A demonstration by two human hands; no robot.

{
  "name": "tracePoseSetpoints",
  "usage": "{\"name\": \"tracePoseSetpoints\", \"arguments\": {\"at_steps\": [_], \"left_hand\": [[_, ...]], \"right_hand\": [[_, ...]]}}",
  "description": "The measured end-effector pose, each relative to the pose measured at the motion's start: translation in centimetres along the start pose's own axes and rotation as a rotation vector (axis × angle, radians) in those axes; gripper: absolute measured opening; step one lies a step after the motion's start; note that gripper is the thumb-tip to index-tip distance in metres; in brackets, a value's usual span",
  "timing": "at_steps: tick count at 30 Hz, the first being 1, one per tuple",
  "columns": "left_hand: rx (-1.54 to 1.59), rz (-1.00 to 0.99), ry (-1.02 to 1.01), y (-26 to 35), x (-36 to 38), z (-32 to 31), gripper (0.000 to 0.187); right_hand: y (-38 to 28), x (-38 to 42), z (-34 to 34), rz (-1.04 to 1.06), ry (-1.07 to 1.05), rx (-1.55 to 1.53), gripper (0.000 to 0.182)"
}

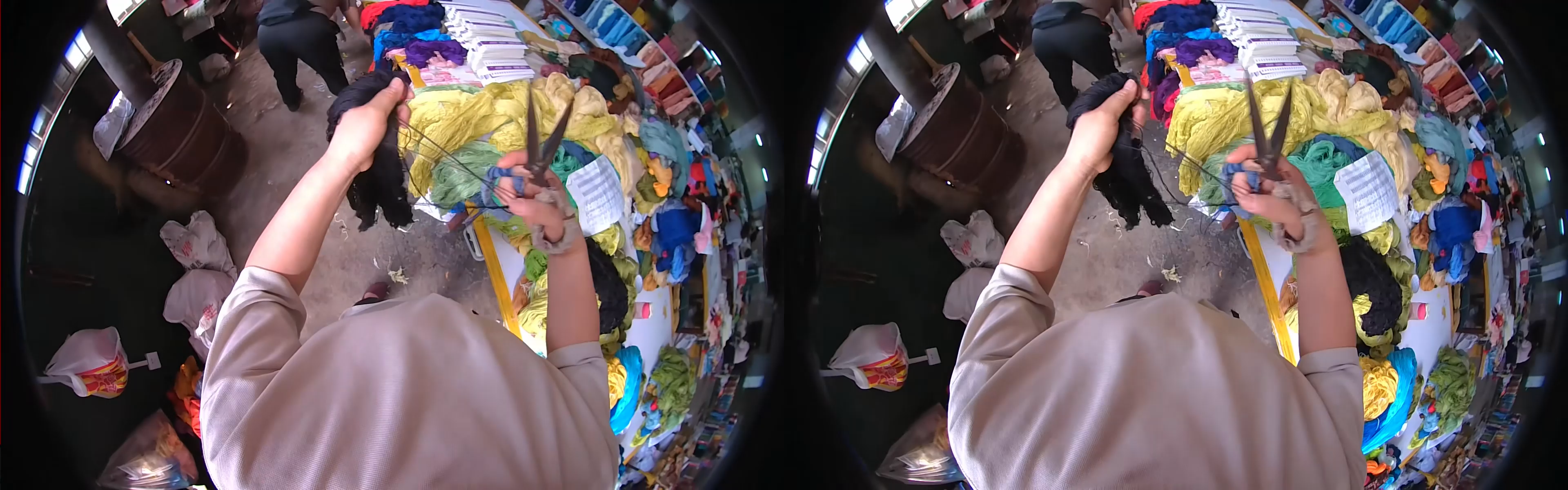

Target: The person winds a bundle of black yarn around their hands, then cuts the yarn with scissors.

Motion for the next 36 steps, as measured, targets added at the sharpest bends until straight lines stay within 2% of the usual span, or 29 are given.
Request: {"name": "tracePoseSetpoints", "arguments": {"at_steps": [2,3,6,8,10,11,14,17,20,22,24,28,30,33,36], "left_hand": [[0.085,0.096,0.024,0.5,0.2,0.4,0.026],[0.056,0.099,0.021,0.3,0.2,0.5,0.027],[0.012,0.065,0.027,-0.1,0.4,0.0,0.029],[-0.07,-0.013,0.017,-1.2,-0.1,0.6,0.03],[-0.335,-0.271,0.161,-1.3,-0.1,0.5,0.031],[-0.234,-0.312,0.125,-1.0,0.0,0.1,0.03],[0.017,-0.108,0.033,-0.6,0.4,-0.1,0.028],[0.025,-0.021,0.017,-0.3,0.8,-0.4,0.027],[-0.017,0.006,0.085,-0.5,0.5,0.1,0.027],[0.0,-0.046,0.11,-0.4,-0.2,1.3,0.028],[-0.011,-0.035,0.175,-0.2,-0.6,2.4,0.027],[-0.014,-0.009,0.09,1.0,0.3,1.2,0.027],[0.048,0.027,0.081,1.3,0.3,0.7,0.027],[0.201,0.091,0.04,1.5,0.1,0.8,0.027],[0.155,0.068,0.038,2.4,0.0,0.8,0.028]], "right_hand": [[-0.1,-0.2,1.4,0.066,0.036,-0.087,0.059],[-0.2,0.0,1.8,0.128,0.059,-0.129,0.059],[-0.5,-0.5,3.9,0.146,0.076,-0.099,0.059],[-1.3,-0.4,3.8,0.144,0.114,-0.011,0.06],[-2.2,0.0,3.1,0.133,0.133,0.049,0.06],[-2.4,0.2,2.9,0.12,0.148,0.109,0.06],[-1.1,-0.6,2.5,0.227,0.082,-0.04,0.06],[-1.2,-0.8,0.4,0.209,0.085,-0.186,0.059],[-1.1,-0.7,0.6,0.091,0.02,-0.122,0.057],[-1.1,-0.3,-0.1,0.047,0.036,-0.133,0.055],[-0.8,-0.2,-0.3,-0.071,0.313,0.141,0.051],[0.2,-1.0,-0.2,-0.015,0.409,-0.011,0.046],[1.3,-1.2,0.6,-0.019,0.354,-0.061,0.047],[2.3,-1.3,1.2,-0.15,0.177,-0.16,0.048],[4.2,-0.7,2.5,-0.178,0.239,0.015,0.05]]}}
Point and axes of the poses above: each hand's wrist, its own x-axis away from the middle knuckle, its own z-axis out of the back of the hand, y = z × x, the point moved 1 cm from there along -x, towards the middle knuckle, and after that the axes turned 7 degrees about -x, right-handed, at the moved point
